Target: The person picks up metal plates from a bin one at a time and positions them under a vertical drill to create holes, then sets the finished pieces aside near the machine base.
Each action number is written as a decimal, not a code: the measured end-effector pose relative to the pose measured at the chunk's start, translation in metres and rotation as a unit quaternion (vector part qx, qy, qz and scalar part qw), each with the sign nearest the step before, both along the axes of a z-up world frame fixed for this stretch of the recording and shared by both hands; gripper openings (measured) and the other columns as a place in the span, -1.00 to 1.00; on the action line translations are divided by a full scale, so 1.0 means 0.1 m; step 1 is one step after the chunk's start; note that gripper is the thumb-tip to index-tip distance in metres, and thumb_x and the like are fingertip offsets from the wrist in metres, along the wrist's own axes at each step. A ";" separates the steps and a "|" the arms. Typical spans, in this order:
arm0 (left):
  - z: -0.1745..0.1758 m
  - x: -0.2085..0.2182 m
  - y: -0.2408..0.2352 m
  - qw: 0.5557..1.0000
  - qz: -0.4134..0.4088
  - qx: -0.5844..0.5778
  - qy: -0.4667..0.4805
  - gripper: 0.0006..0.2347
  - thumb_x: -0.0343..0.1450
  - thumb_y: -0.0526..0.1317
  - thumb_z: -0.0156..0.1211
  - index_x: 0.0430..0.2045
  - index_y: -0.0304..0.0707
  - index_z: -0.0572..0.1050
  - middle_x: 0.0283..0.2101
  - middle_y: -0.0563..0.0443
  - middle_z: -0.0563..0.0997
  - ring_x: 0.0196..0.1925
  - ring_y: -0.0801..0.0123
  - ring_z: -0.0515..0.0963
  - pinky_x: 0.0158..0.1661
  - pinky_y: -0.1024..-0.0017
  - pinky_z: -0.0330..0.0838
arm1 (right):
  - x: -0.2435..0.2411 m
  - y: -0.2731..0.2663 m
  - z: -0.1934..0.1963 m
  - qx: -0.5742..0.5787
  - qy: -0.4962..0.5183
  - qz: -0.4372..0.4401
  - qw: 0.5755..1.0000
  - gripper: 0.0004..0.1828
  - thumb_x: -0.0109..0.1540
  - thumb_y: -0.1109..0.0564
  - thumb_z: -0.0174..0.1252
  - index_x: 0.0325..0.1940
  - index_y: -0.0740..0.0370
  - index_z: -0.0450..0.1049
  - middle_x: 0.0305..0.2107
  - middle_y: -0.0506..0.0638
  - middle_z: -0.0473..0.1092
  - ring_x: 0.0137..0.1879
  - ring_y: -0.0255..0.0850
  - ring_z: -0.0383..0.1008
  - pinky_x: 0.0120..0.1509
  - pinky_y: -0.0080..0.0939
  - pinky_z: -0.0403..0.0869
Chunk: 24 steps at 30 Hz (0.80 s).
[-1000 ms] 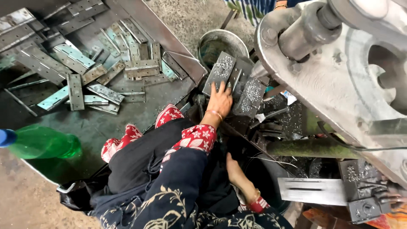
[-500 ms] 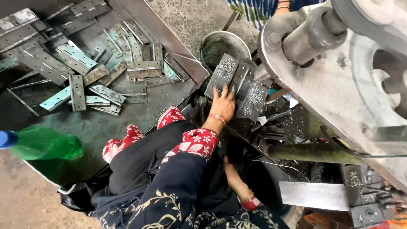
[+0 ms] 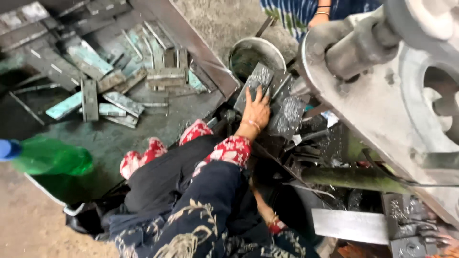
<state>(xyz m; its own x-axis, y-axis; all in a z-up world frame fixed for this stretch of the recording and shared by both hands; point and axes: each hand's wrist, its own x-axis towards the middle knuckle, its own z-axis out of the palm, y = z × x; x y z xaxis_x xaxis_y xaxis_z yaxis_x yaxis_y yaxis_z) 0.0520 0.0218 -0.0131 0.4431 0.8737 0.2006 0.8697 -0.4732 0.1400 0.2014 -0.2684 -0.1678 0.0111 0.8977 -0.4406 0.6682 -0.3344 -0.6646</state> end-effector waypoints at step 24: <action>-1.73 -4.17 0.12 0.982 0.054 -0.100 0.152 -0.62 0.29 -0.22 0.31 0.02 0.04 0.51 0.09 0.10 0.47 0.18 0.30 0.44 0.16 0.05 0.27 | 0.34 0.45 0.58 -0.062 -0.110 0.068 0.990 -0.26 0.22 -0.08 0.10 0.45 0.18 0.17 0.14 0.29 0.46 0.27 0.09 0.50 0.30 -0.12 0.41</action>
